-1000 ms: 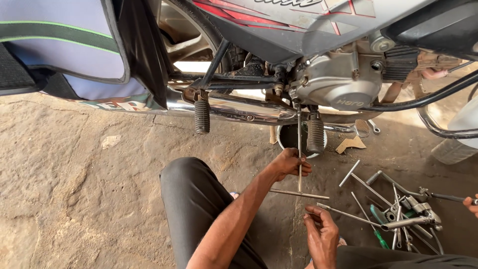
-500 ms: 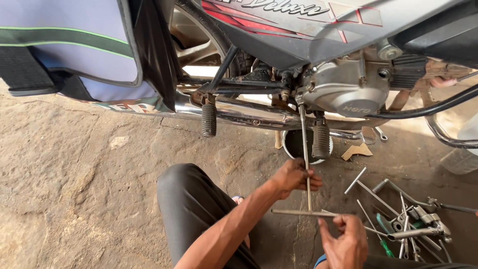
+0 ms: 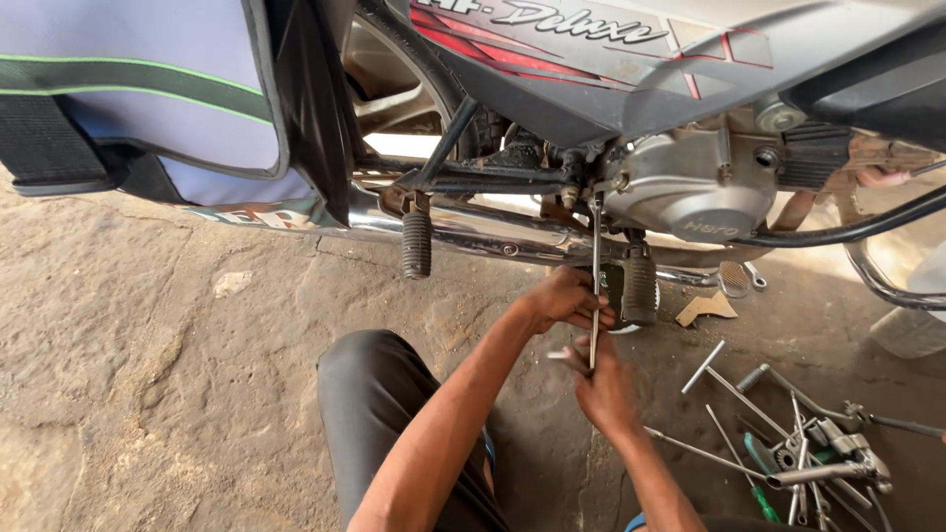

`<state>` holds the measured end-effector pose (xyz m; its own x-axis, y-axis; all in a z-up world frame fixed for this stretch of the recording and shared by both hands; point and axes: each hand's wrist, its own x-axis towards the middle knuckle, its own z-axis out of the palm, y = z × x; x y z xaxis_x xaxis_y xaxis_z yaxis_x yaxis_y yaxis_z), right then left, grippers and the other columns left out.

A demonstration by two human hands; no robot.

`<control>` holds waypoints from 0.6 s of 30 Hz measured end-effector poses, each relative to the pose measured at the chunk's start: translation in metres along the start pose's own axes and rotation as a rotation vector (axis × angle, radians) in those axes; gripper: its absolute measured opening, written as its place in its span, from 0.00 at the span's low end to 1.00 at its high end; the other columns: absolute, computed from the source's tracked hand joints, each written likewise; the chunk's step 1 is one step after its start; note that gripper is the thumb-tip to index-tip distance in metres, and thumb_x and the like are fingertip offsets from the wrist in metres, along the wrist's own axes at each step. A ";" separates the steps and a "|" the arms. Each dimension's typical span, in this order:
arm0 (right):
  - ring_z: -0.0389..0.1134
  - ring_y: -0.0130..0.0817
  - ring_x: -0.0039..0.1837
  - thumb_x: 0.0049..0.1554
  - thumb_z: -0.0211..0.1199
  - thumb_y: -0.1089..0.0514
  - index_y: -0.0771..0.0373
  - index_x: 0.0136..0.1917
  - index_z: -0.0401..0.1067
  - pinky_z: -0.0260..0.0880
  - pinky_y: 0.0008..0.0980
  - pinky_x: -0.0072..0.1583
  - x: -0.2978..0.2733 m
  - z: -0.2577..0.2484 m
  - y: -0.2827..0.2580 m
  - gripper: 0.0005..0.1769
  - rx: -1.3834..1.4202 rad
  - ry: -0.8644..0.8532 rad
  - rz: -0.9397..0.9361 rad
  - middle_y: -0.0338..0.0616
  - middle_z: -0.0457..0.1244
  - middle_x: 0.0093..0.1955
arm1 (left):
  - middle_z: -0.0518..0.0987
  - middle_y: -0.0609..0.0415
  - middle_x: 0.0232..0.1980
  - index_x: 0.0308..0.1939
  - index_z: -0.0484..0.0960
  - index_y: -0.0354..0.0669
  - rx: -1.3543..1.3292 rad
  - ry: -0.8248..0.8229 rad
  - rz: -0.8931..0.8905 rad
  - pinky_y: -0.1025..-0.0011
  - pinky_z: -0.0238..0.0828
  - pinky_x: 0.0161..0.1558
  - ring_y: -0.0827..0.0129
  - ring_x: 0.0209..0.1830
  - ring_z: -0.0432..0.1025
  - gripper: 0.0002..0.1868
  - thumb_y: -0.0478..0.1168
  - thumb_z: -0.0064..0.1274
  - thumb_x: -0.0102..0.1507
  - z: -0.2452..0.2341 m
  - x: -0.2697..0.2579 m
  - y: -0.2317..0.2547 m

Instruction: Using a T-handle socket wrench to remove or tighten bolts on a motorcycle engine.

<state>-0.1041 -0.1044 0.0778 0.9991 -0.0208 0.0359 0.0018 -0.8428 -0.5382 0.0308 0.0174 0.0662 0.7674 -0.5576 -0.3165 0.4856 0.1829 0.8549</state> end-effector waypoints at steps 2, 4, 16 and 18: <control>0.75 0.46 0.37 0.55 0.64 0.56 0.63 0.54 0.70 0.73 0.48 0.40 0.006 0.007 0.004 0.15 0.362 0.059 -0.055 0.50 0.71 0.41 | 0.84 0.35 0.45 0.55 0.73 0.20 0.074 -0.017 0.024 0.59 0.86 0.46 0.53 0.44 0.83 0.16 0.33 0.49 0.69 -0.007 0.003 0.001; 0.74 0.50 0.41 0.58 0.62 0.57 0.58 0.57 0.70 0.72 0.49 0.43 0.009 0.004 0.001 0.14 0.062 0.053 0.007 0.50 0.71 0.40 | 0.86 0.37 0.43 0.52 0.80 0.21 0.426 -0.023 0.075 0.62 0.84 0.43 0.57 0.41 0.83 0.17 0.37 0.52 0.68 -0.005 -0.002 0.009; 0.61 0.47 0.62 0.61 0.76 0.57 0.78 0.67 0.59 0.70 0.59 0.55 0.055 0.132 0.224 0.34 1.214 -0.583 -0.021 0.61 0.61 0.64 | 0.83 0.45 0.49 0.68 0.66 0.23 1.954 -0.040 -0.076 0.64 0.86 0.39 0.58 0.44 0.83 0.43 0.38 0.68 0.55 0.118 -0.104 0.026; 0.55 0.41 0.71 0.58 0.69 0.48 0.67 0.70 0.59 0.61 0.53 0.67 0.047 0.053 0.181 0.36 0.958 -0.733 0.045 0.50 0.56 0.69 | 0.85 0.48 0.46 0.57 0.77 0.33 1.928 -0.099 0.003 0.63 0.85 0.41 0.61 0.43 0.84 0.25 0.42 0.64 0.59 0.098 -0.082 0.002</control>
<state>-0.0547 -0.2291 -0.0624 0.7848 0.5318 -0.3181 -0.3135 -0.1020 -0.9441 -0.0719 -0.0163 0.1341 0.7108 -0.6084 -0.3531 -0.6148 -0.7812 0.1084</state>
